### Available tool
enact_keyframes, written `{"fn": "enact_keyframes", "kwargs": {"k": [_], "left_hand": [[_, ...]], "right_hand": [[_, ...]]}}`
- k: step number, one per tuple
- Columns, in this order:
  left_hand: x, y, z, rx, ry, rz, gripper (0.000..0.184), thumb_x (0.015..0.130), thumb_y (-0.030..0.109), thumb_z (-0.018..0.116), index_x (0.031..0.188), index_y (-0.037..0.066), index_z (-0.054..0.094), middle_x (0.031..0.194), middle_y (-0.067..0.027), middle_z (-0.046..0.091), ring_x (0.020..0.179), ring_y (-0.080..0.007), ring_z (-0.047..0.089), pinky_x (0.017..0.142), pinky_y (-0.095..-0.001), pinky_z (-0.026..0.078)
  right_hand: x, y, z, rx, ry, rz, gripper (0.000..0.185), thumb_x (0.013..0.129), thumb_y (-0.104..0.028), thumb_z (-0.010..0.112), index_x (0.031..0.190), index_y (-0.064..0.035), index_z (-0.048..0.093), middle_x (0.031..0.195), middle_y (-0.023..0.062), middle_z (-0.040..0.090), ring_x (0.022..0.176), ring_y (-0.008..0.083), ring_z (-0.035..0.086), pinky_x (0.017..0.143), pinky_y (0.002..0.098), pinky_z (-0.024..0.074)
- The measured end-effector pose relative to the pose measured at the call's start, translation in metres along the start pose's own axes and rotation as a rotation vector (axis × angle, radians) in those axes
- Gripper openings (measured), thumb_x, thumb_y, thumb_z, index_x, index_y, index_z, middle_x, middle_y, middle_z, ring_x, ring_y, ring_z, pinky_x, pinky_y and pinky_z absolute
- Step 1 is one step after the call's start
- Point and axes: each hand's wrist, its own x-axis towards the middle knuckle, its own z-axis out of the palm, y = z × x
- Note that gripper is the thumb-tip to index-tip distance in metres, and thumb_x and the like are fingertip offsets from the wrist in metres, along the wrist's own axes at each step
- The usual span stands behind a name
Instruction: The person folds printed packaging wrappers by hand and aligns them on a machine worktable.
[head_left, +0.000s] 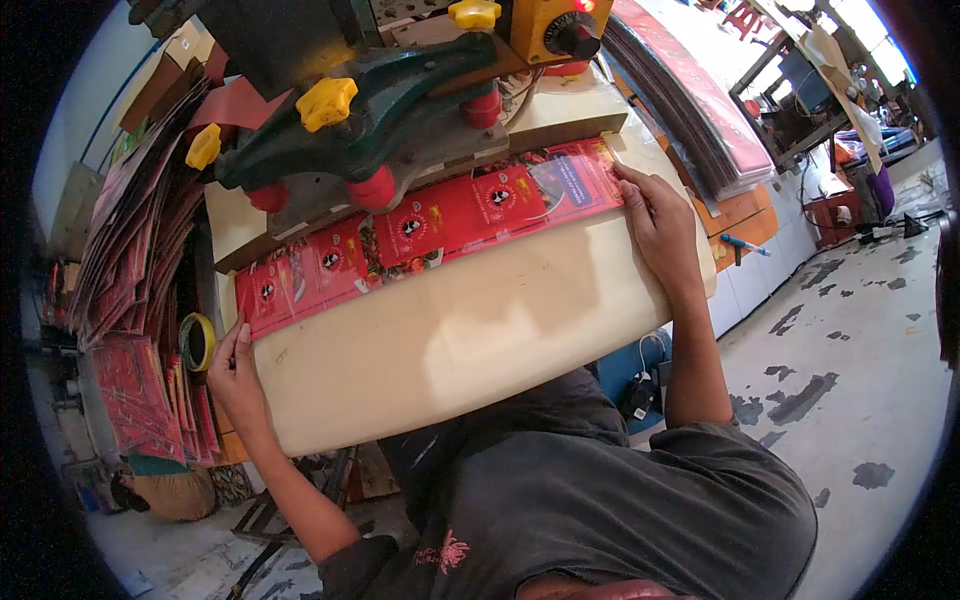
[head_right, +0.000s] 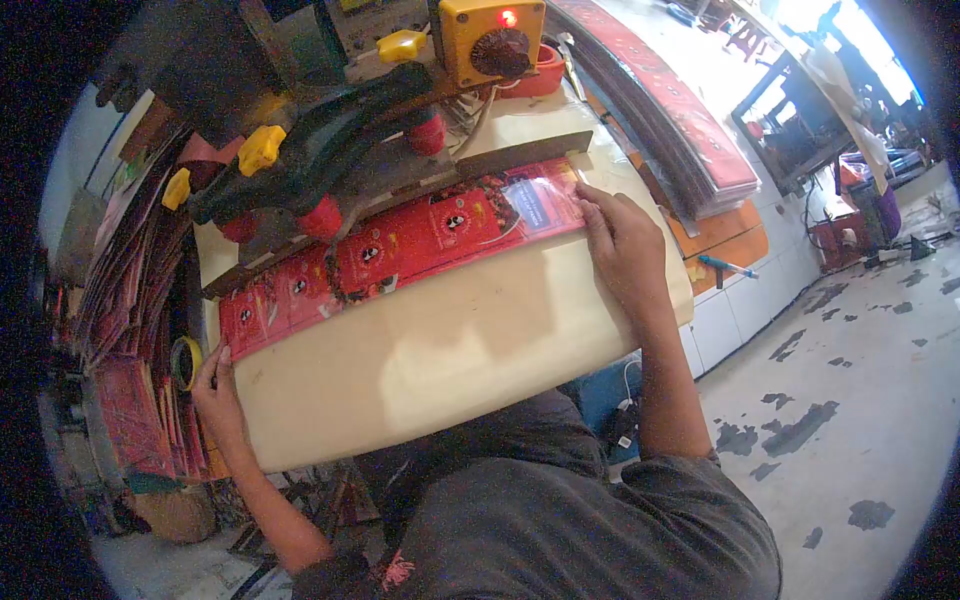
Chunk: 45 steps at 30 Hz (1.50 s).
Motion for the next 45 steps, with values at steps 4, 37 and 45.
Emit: {"fn": "enact_keyframes", "kwargs": {"k": [4, 37, 45], "left_hand": [[0.002, -0.007, 0.0, 0.01, -0.003, 0.032, 0.039, 0.102, 0.026, 0.063, 0.125, -0.004, 0.068, 0.116, -0.0166, 0.073, 0.106, -0.0194, 0.066, 0.096, -0.0322, 0.049], [-0.001, 0.003, 0.003, 0.032, 0.027, 0.114, 0.04, 0.104, 0.028, 0.059, 0.129, -0.003, 0.066, 0.115, -0.0171, 0.071, 0.105, -0.0221, 0.066, 0.094, -0.0336, 0.048], [0.027, 0.01, -0.011, 0.159, -0.197, 0.109, 0.053, 0.108, 0.041, 0.047, 0.135, -0.002, 0.061, 0.12, -0.0248, 0.068, 0.116, -0.0356, 0.065, 0.102, -0.0369, 0.045]], "right_hand": [[0.0, -0.004, -0.004, -0.056, -0.056, 0.049, 0.028, 0.101, -0.017, 0.059, 0.122, -0.0033, 0.071, 0.104, 0.018, 0.072, 0.092, 0.0272, 0.07, 0.082, 0.034, 0.0521], [0.002, -0.002, 0.002, 0.12, 0.011, 0.046, 0.026, 0.099, -0.018, 0.061, 0.119, -0.0049, 0.071, 0.089, 0.0188, 0.07, 0.079, 0.0298, 0.069, 0.074, 0.04, 0.0518], [0.032, 0.01, -0.01, -0.049, -0.212, 0.151, 0.03, 0.1, -0.023, 0.062, 0.124, -0.0084, 0.07, 0.103, 0.0208, 0.073, 0.091, 0.0271, 0.072, 0.083, 0.0373, 0.0533]]}}
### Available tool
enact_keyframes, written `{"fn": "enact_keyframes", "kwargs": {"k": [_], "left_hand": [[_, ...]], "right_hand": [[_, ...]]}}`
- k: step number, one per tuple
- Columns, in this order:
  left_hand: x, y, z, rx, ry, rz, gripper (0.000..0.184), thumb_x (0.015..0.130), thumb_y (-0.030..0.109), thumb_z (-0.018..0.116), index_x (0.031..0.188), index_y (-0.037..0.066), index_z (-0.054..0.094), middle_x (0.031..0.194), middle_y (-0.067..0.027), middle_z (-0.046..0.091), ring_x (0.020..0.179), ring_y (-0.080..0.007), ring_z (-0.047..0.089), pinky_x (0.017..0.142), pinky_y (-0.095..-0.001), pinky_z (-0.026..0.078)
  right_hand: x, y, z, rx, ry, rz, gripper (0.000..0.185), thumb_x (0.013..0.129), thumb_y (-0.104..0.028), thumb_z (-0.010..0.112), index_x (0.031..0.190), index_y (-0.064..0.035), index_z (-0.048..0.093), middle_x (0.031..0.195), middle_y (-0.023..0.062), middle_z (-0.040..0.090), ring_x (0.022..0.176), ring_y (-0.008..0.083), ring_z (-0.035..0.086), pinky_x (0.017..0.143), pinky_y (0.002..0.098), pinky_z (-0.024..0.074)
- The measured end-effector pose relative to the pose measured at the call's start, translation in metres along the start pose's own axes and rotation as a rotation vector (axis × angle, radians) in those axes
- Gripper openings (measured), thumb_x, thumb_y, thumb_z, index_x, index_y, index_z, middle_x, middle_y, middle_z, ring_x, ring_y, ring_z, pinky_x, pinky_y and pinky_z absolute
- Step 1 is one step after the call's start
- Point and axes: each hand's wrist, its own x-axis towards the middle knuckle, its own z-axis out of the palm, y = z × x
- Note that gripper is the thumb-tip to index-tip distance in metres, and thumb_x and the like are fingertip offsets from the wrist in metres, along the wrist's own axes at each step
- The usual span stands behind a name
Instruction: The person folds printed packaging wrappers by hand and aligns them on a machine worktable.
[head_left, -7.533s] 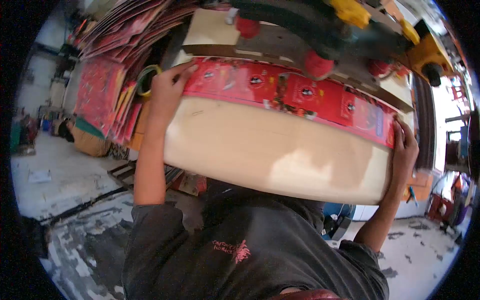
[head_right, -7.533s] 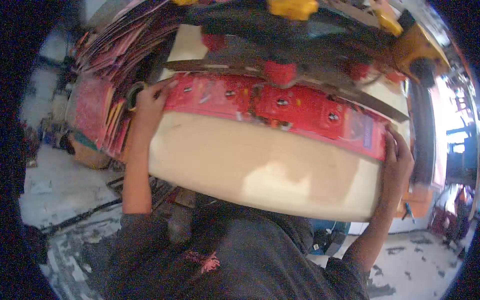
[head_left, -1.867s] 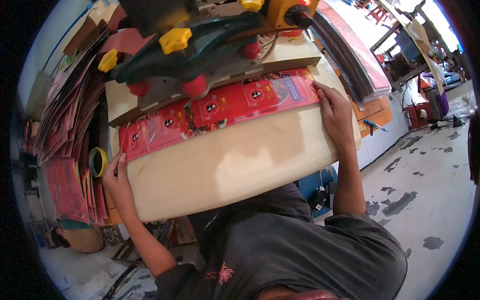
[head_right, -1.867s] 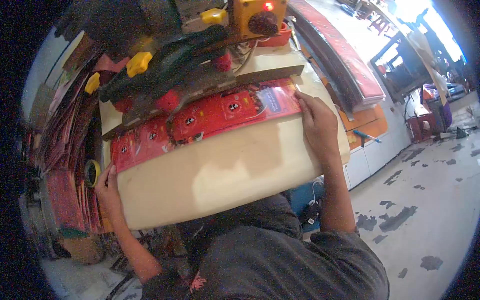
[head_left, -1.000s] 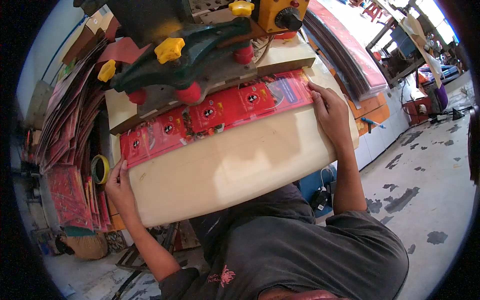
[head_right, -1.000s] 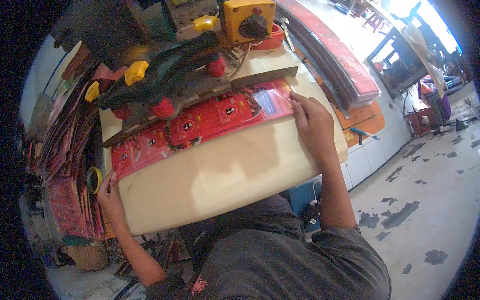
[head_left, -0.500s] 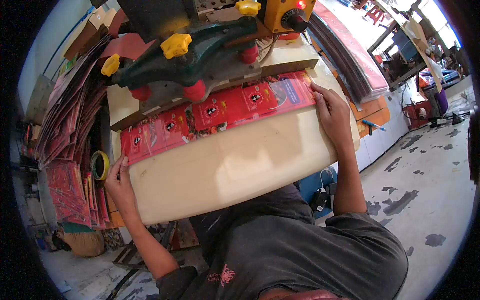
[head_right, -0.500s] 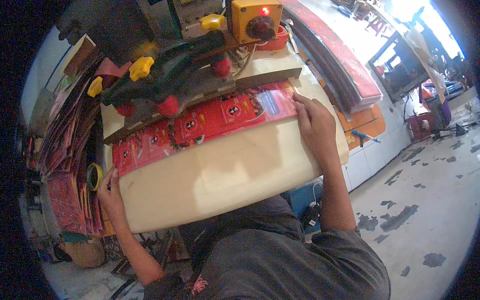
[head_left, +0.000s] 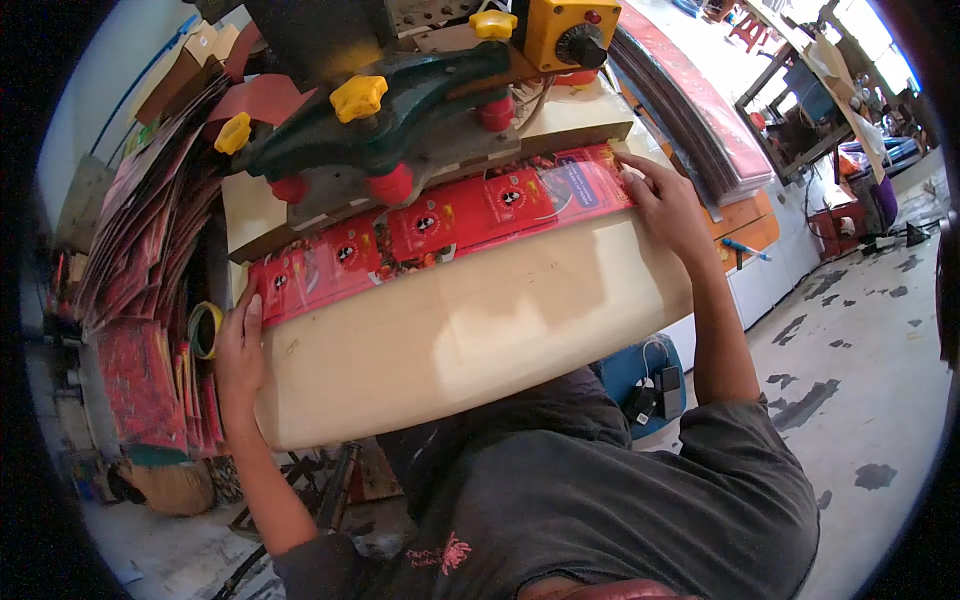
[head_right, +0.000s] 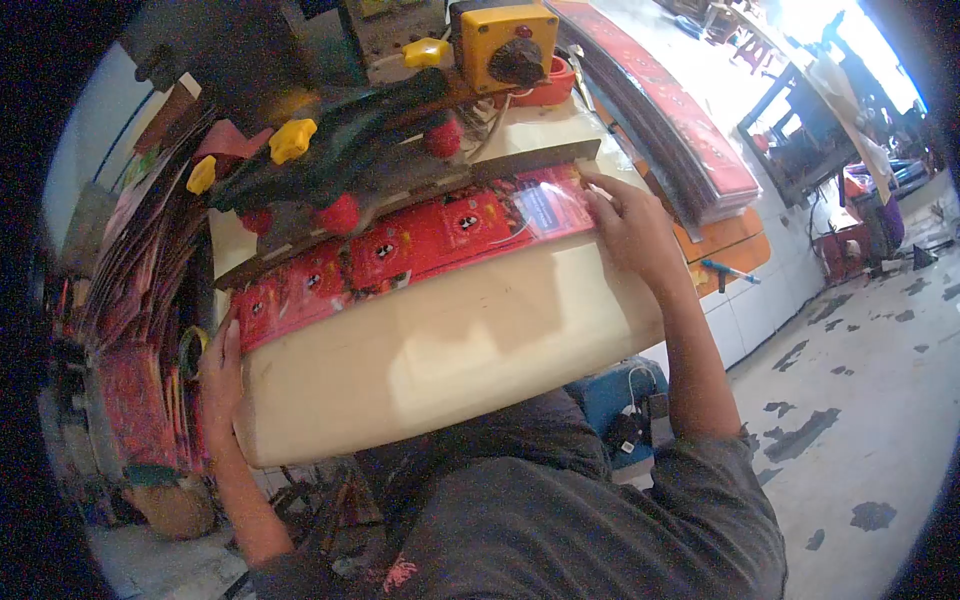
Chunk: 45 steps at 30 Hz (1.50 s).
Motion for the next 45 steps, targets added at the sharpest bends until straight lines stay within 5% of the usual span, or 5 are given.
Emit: {"fn": "enact_keyframes", "kwargs": {"k": [23, 28, 35, 41, 45], "left_hand": [[0.012, 0.011, 0.015, 0.108, 0.075, 0.017, 0.045, 0.104, 0.043, 0.053, 0.133, 0.01, 0.066, 0.12, -0.0237, 0.068, 0.112, -0.0422, 0.065, 0.093, -0.0418, 0.051], [0.009, 0.004, 0.019, 0.008, 0.163, 0.048, 0.045, 0.102, 0.038, 0.06, 0.132, 0.005, 0.066, 0.123, -0.0223, 0.069, 0.112, -0.0326, 0.069, 0.096, -0.0363, 0.05], [0.011, -0.001, 0.017, -0.069, 0.21, 0.023, 0.041, 0.101, 0.031, 0.064, 0.131, 0.004, 0.067, 0.121, -0.022, 0.071, 0.103, -0.0197, 0.069, 0.091, -0.0317, 0.05], [0.009, -0.014, 0.012, -0.025, 0.265, 0.106, 0.041, 0.101, 0.031, 0.063, 0.136, 0.009, 0.064, 0.069, -0.0082, 0.051, 0.065, -0.0124, 0.041, 0.06, -0.0281, 0.04], [0.007, -0.009, 0.01, -0.06, 0.247, 0.087, 0.04, 0.1, 0.029, 0.065, 0.135, 0.01, 0.065, 0.067, -0.0036, 0.036, 0.063, -0.0112, 0.036, 0.057, -0.0283, 0.035]], "right_hand": [[0.006, -0.013, 0.018, -0.242, 0.13, -0.068, 0.028, 0.1, -0.031, 0.059, 0.118, -0.0166, 0.075, 0.102, 0.0169, 0.073, 0.094, 0.0353, 0.071, 0.084, 0.0452, 0.0533], [0.004, -0.014, 0.017, 0.072, 0.166, -0.048, 0.025, 0.095, -0.018, 0.068, 0.118, -0.0094, 0.074, 0.096, 0.0179, 0.074, 0.072, 0.0223, 0.068, 0.073, 0.0357, 0.0527], [0.004, -0.009, 0.014, 0.212, 0.214, -0.084, 0.028, 0.098, -0.014, 0.066, 0.125, -0.008, 0.072, 0.066, -0.0036, 0.047, 0.062, 0.0052, 0.043, 0.057, 0.0254, 0.0377], [0.005, -0.005, 0.014, 0.272, 0.224, -0.12, 0.031, 0.098, -0.015, 0.066, 0.128, -0.0099, 0.07, 0.066, -0.0059, 0.043, 0.062, 0.0044, 0.04, 0.056, 0.0242, 0.0346], [0.006, -0.003, 0.012, 0.26, 0.21, -0.139, 0.031, 0.099, -0.015, 0.066, 0.129, -0.0102, 0.07, 0.067, -0.0059, 0.042, 0.062, 0.0043, 0.039, 0.056, 0.0241, 0.0339]]}}
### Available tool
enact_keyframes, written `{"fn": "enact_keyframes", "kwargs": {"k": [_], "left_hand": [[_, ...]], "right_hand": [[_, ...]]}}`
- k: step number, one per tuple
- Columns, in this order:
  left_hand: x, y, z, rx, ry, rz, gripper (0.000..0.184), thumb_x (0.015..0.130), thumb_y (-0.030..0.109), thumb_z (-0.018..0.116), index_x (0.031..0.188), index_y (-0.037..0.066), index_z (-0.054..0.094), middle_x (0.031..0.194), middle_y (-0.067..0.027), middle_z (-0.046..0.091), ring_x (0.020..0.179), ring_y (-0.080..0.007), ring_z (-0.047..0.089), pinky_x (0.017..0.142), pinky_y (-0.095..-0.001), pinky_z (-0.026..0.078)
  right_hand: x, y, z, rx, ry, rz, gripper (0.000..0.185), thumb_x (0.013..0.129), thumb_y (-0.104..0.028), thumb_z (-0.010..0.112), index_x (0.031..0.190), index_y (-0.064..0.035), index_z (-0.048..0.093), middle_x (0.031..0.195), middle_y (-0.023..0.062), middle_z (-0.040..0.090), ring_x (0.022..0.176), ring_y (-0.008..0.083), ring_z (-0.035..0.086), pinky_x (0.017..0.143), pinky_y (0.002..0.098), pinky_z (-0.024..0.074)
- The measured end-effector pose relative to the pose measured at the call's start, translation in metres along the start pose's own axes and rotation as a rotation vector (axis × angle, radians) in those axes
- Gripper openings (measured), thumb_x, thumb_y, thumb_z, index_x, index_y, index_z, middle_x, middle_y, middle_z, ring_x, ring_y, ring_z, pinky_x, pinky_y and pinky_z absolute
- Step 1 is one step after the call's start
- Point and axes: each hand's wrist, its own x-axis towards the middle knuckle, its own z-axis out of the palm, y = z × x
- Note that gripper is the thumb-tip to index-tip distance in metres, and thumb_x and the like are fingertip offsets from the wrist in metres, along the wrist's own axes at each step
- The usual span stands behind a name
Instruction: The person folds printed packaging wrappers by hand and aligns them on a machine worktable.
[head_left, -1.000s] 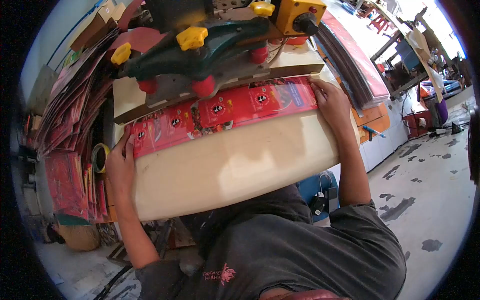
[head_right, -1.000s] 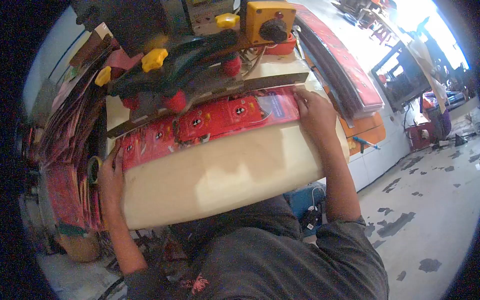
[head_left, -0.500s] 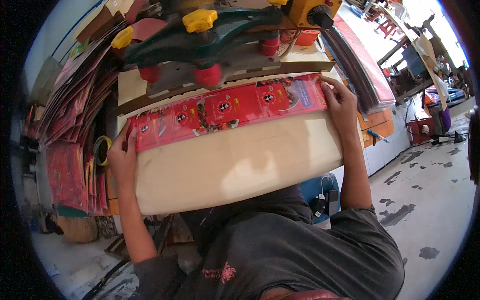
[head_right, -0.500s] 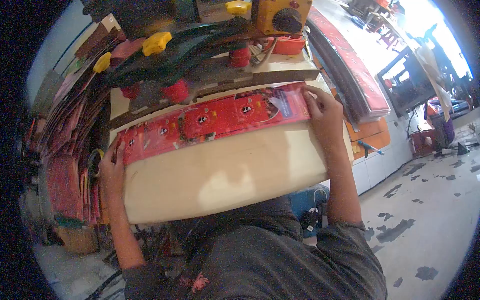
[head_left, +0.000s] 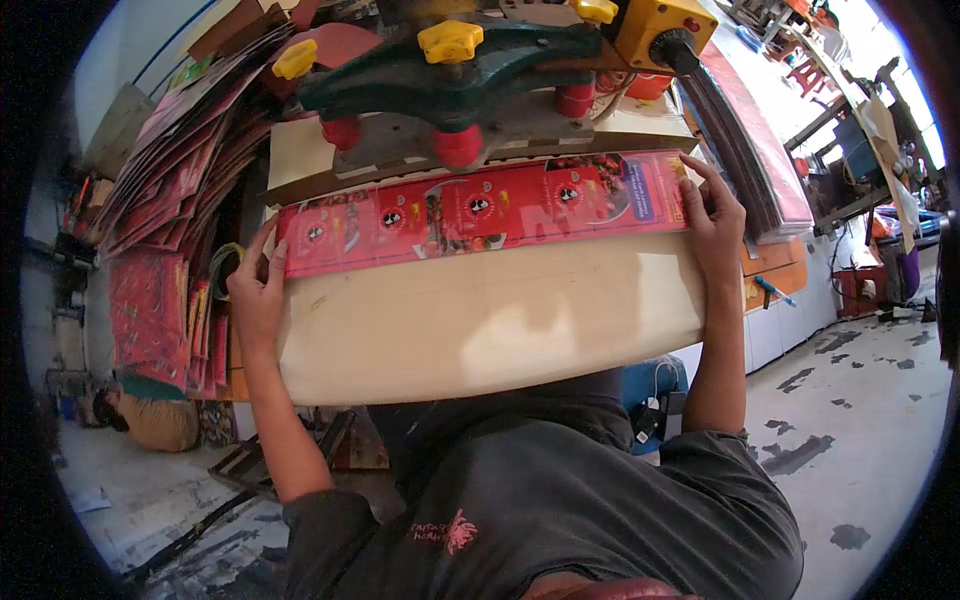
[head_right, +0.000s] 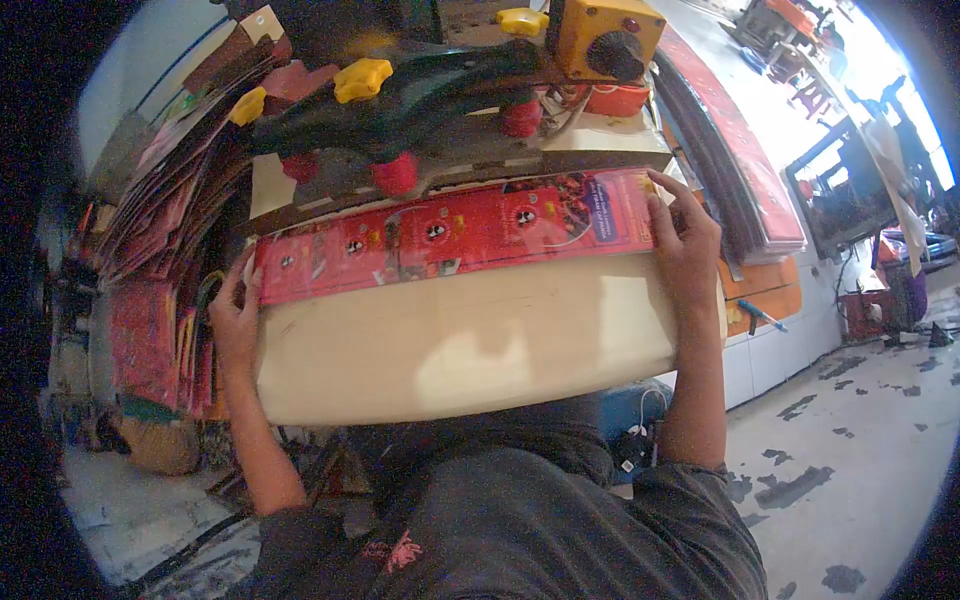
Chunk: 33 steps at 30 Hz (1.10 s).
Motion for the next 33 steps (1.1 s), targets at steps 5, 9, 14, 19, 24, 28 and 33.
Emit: {"fn": "enact_keyframes", "kwargs": {"k": [5, 9, 14, 19, 24, 28, 33], "left_hand": [[-0.001, -0.01, 0.0, -0.037, 0.018, 0.053, 0.035, 0.099, 0.023, 0.067, 0.129, 0.007, 0.069, 0.064, -0.0018, 0.036, 0.061, -0.0096, 0.036, 0.055, -0.0279, 0.033], [-0.003, -0.009, -0.001, -0.048, 0.019, 0.025, 0.029, 0.098, 0.019, 0.067, 0.123, 0.006, 0.072, 0.064, 0.0011, 0.036, 0.06, -0.0069, 0.035, 0.054, -0.0271, 0.032], [-0.004, -0.01, -0.006, -0.089, -0.015, -0.056, 0.027, 0.098, 0.018, 0.067, 0.12, 0.004, 0.074, 0.065, 0.0044, 0.036, 0.06, -0.0044, 0.033, 0.052, -0.026, 0.027], [-0.005, -0.007, -0.01, -0.11, 0.014, 0.031, 0.026, 0.098, 0.02, 0.067, 0.116, 0.003, 0.075, 0.063, 0.0051, 0.038, 0.058, -0.0034, 0.033, 0.05, -0.0263, 0.025], [-0.007, -0.015, -0.015, -0.039, -0.002, 0.101, 0.024, 0.097, 0.019, 0.067, 0.106, -0.001, 0.077, 0.064, 0.001, 0.052, 0.059, -0.0031, 0.04, 0.051, -0.0264, 0.029], [-0.009, -0.031, -0.021, -0.209, 0.075, 0.26, 0.024, 0.097, 0.017, 0.065, 0.103, -0.003, 0.076, 0.081, -0.0082, 0.074, 0.068, -0.0067, 0.059, 0.061, -0.0257, 0.045], [-0.01, -0.026, -0.028, -0.194, 0.172, 0.116, 0.024, 0.099, 0.016, 0.062, 0.103, -0.003, 0.076, 0.093, -0.011, 0.077, 0.082, -0.0129, 0.069, 0.075, -0.0282, 0.051]], "right_hand": [[0.0, 0.0, -0.001, 0.012, -0.005, -0.009, 0.029, 0.099, -0.015, 0.066, 0.127, -0.0087, 0.071, 0.066, -0.006, 0.041, 0.062, 0.0044, 0.038, 0.055, 0.0242, 0.033], [0.0, 0.009, -0.001, 0.025, -0.01, -0.018, 0.028, 0.098, -0.014, 0.066, 0.125, -0.007, 0.071, 0.066, -0.0057, 0.042, 0.061, 0.0042, 0.038, 0.055, 0.0236, 0.0329], [-0.001, 0.005, -0.004, -0.003, -0.011, -0.021, 0.028, 0.098, -0.009, 0.063, 0.124, -0.006, 0.072, 0.066, -0.0069, 0.044, 0.06, 0.0026, 0.039, 0.054, 0.022, 0.0326], [0.002, 0.015, -0.004, 0.087, -0.044, -0.012, 0.029, 0.096, -0.01, 0.066, 0.125, -0.007, 0.071, 0.065, -0.0076, 0.042, 0.06, 0.0029, 0.04, 0.054, 0.0223, 0.0327], [0.001, 0.011, -0.005, -0.038, -0.113, 0.011, 0.03, 0.097, -0.015, 0.067, 0.126, -0.0082, 0.071, 0.066, -0.0065, 0.042, 0.061, 0.0041, 0.039, 0.055, 0.0235, 0.0332], [-0.001, 0.004, -0.003, -0.008, -0.144, 0.034, 0.032, 0.097, -0.015, 0.067, 0.128, -0.0083, 0.07, 0.067, -0.0064, 0.042, 0.061, 0.0042, 0.039, 0.055, 0.0239, 0.0333], [-0.003, 0.002, -0.002, 0.007, -0.199, -0.014, 0.035, 0.096, -0.014, 0.068, 0.131, -0.0082, 0.068, 0.068, -0.0063, 0.041, 0.062, 0.0043, 0.039, 0.055, 0.024, 0.0322]]}}
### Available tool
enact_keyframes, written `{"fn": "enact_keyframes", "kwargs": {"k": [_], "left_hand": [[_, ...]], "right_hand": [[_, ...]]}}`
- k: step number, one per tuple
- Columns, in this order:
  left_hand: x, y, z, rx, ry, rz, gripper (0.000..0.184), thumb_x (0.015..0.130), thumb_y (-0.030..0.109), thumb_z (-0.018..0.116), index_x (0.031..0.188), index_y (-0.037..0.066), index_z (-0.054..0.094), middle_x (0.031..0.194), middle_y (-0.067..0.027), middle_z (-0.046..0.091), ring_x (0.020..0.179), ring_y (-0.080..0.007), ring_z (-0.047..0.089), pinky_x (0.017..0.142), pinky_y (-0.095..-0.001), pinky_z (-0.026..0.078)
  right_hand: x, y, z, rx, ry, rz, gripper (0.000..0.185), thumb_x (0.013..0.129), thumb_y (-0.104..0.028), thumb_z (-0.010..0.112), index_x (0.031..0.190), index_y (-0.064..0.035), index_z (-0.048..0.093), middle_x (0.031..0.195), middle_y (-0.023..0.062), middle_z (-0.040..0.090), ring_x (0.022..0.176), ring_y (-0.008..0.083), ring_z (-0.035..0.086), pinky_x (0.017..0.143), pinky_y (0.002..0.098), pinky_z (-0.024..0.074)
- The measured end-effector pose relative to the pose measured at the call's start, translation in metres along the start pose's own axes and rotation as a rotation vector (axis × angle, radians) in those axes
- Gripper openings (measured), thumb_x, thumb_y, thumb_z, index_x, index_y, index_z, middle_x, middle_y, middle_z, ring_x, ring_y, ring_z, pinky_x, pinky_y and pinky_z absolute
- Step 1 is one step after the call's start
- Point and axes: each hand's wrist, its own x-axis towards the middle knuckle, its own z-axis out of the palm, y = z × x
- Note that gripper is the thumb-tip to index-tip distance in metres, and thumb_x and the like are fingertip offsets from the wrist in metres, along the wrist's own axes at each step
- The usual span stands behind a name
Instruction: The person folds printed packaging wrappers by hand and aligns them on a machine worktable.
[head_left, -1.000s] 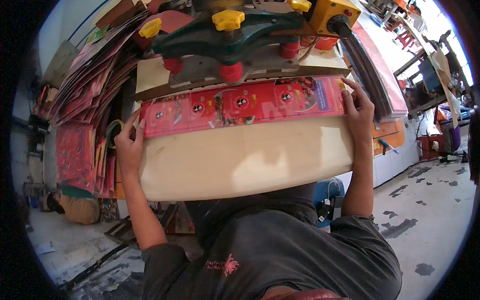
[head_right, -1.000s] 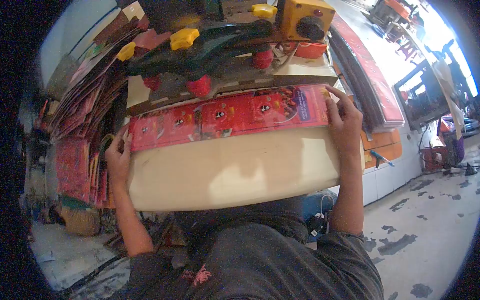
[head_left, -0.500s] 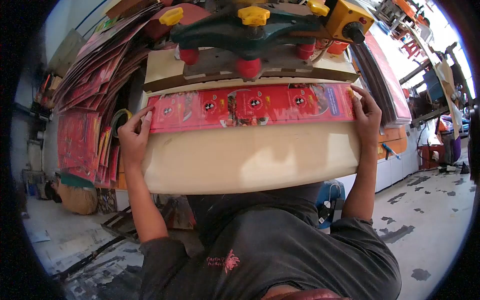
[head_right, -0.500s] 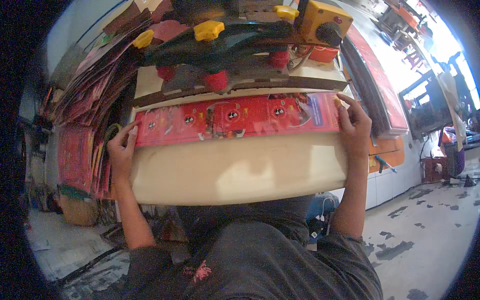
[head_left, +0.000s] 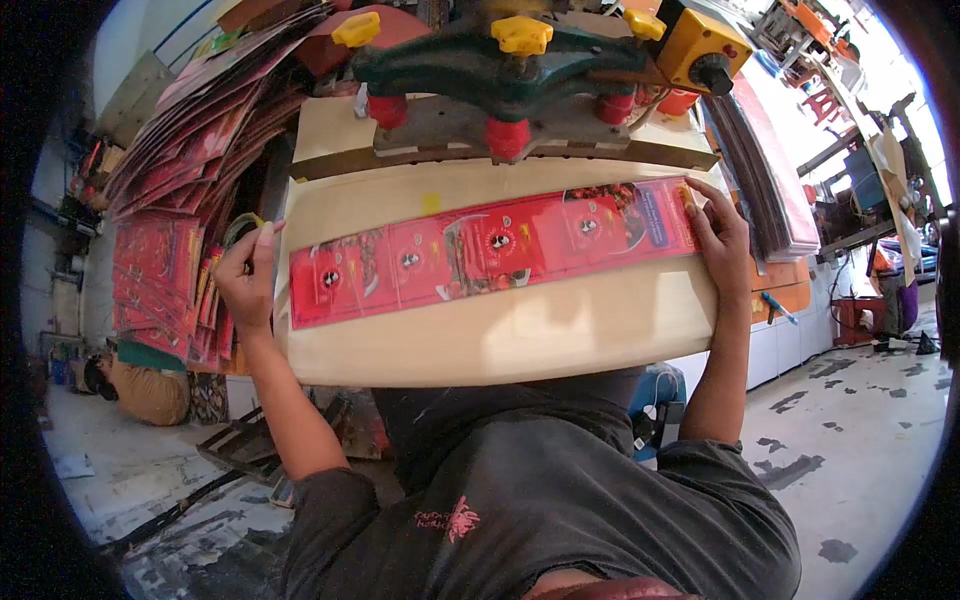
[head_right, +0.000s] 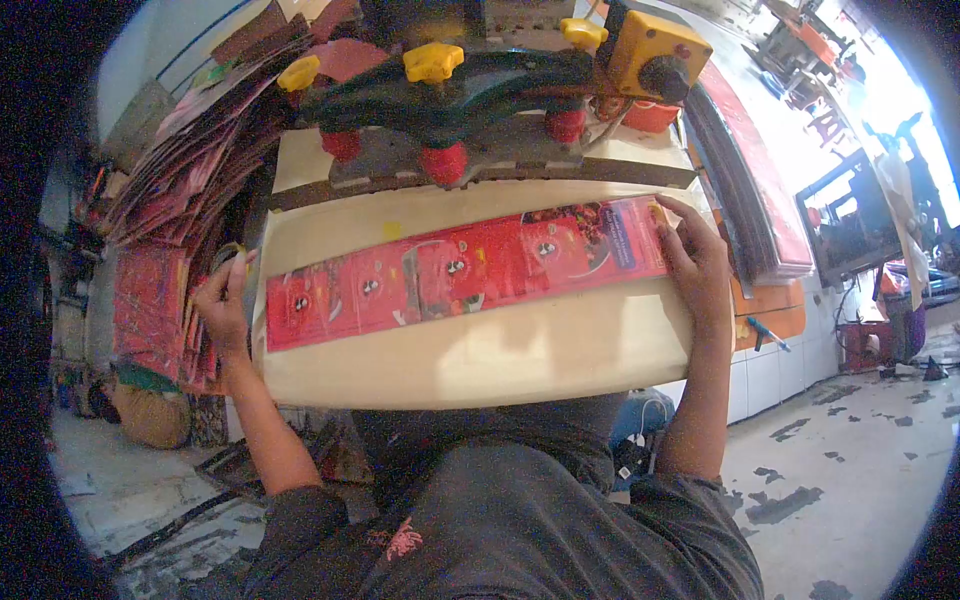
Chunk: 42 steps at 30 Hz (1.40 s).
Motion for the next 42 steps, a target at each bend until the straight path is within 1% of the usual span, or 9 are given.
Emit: {"fn": "enact_keyframes", "kwargs": {"k": [8, 10, 12, 18, 26, 30, 31, 36, 42], "left_hand": [[0.005, 0.016, 0.012, 0.087, -0.146, 0.138, 0.017, 0.095, 0.012, 0.067, 0.099, -0.002, 0.076, 0.085, -0.0142, 0.072, 0.075, -0.022, 0.065, 0.072, -0.0324, 0.049], [0.006, 0.015, 0.009, 0.104, -0.185, 0.164, 0.019, 0.096, 0.014, 0.066, 0.101, -0.002, 0.076, 0.081, -0.0115, 0.069, 0.073, -0.0198, 0.062, 0.071, -0.0314, 0.048], [0.007, 0.02, 0.008, -0.018, -0.301, -0.088, 0.022, 0.098, 0.015, 0.064, 0.107, -0.001, 0.075, 0.079, -0.0087, 0.064, 0.072, -0.0178, 0.059, 0.071, -0.03, 0.047], [-0.003, 0.093, 0.015, -0.017, -0.485, 0.018, 0.03, 0.092, 0.015, 0.069, 0.118, 0.001, 0.072, 0.088, -0.0091, 0.061, 0.082, -0.0179, 0.06, 0.076, -0.0292, 0.047], [-0.04, 0.139, 0.053, -0.18, -0.573, -0.083, 0.073, 0.071, 0.025, 0.088, 0.137, 0.006, 0.061, 0.09, -0.0049, 0.065, 0.087, -0.0177, 0.062, 0.084, -0.0328, 0.048], [-0.048, 0.166, 0.063, -0.351, -0.726, -0.245, 0.05, 0.075, 0.02, 0.089, 0.118, 0.004, 0.069, 0.078, -0.0015, 0.063, 0.077, -0.0123, 0.059, 0.076, -0.0284, 0.048], [-0.053, 0.167, 0.07, -0.377, -0.685, -0.122, 0.035, 0.079, 0.016, 0.087, 0.107, 0.003, 0.07, 0.075, -0.0042, 0.064, 0.068, -0.0112, 0.06, 0.066, -0.0259, 0.05], [-0.053, 0.188, 0.086, -0.351, -0.594, -0.26, 0.027, 0.077, 0.014, 0.086, 0.093, 0.003, 0.069, 0.074, -0.0009, 0.06, 0.071, -0.0108, 0.056, 0.069, -0.0266, 0.047], [-0.039, 0.2, 0.092, -0.476, -0.455, -0.116, 0.028, 0.08, 0.018, 0.086, 0.092, 0.004, 0.066, 0.082, -0.0003, 0.063, 0.076, -0.0095, 0.058, 0.074, -0.026, 0.048]], "right_hand": [[-0.004, -0.01, -0.001, 0.163, -0.056, -0.021, 0.06, 0.091, -0.013, 0.076, 0.145, -0.0066, 0.053, 0.069, -0.0061, 0.041, 0.062, 0.004, 0.037, 0.055, 0.0233, 0.03], [-0.004, -0.008, -0.001, 0.167, -0.04, -0.024, 0.064, 0.09, -0.013, 0.077, 0.147, -0.0065, 0.05, 0.068, -0.0061, 0.04, 0.061, 0.0038, 0.037, 0.055, 0.0234, 0.0296], [-0.001, -0.002, -0.001, 0.194, -0.045, -0.092, 0.067, 0.089, -0.014, 0.078, 0.149, -0.0067, 0.048, 0.068, -0.0065, 0.039, 0.061, 0.0032, 0.037, 0.055, 0.0229, 0.029], [-0.009, -0.025, -0.006, 0.409, -0.062, -0.025, 0.076, 0.085, -0.01, 0.08, 0.152, -0.0058, 0.043, 0.073, -0.0065, 0.041, 0.066, 0.0034, 0.039, 0.059, 0.0213, 0.0286], [-0.034, -0.081, -0.003, 0.437, -0.121, -0.179, 0.088, 0.082, -0.016, 0.083, 0.156, -0.004, 0.036, 0.068, -0.006, 0.041, 0.063, 0.0043, 0.039, 0.058, 0.0223, 0.029], [-0.049, -0.104, 0.01, 0.453, -0.153, -0.225, 0.09, 0.08, -0.012, 0.084, 0.156, -0.0031, 0.036, 0.062, -0.0055, 0.041, 0.057, 0.0048, 0.04, 0.055, 0.0235, 0.0305], [-0.053, -0.11, 0.015, 0.478, -0.177, -0.206, 0.09, 0.08, -0.011, 0.084, 0.156, -0.0025, 0.036, 0.061, -0.005, 0.041, 0.056, 0.0054, 0.04, 0.055, 0.0234, 0.0311], [-0.06, -0.126, 0.037, 0.408, -0.268, -0.196, 0.078, 0.081, -0.011, 0.084, 0.15, -0.0051, 0.048, 0.064, -0.005, 0.042, 0.058, 0.0057, 0.04, 0.055, 0.0239, 0.033], [-0.063, -0.15, 0.052, 0.414, -0.329, -0.175, 0.062, 0.08, -0.012, 0.084, 0.138, -0.0092, 0.062, 0.063, -0.0041, 0.045, 0.057, 0.0059, 0.041, 0.053, 0.0248, 0.0332]]}}
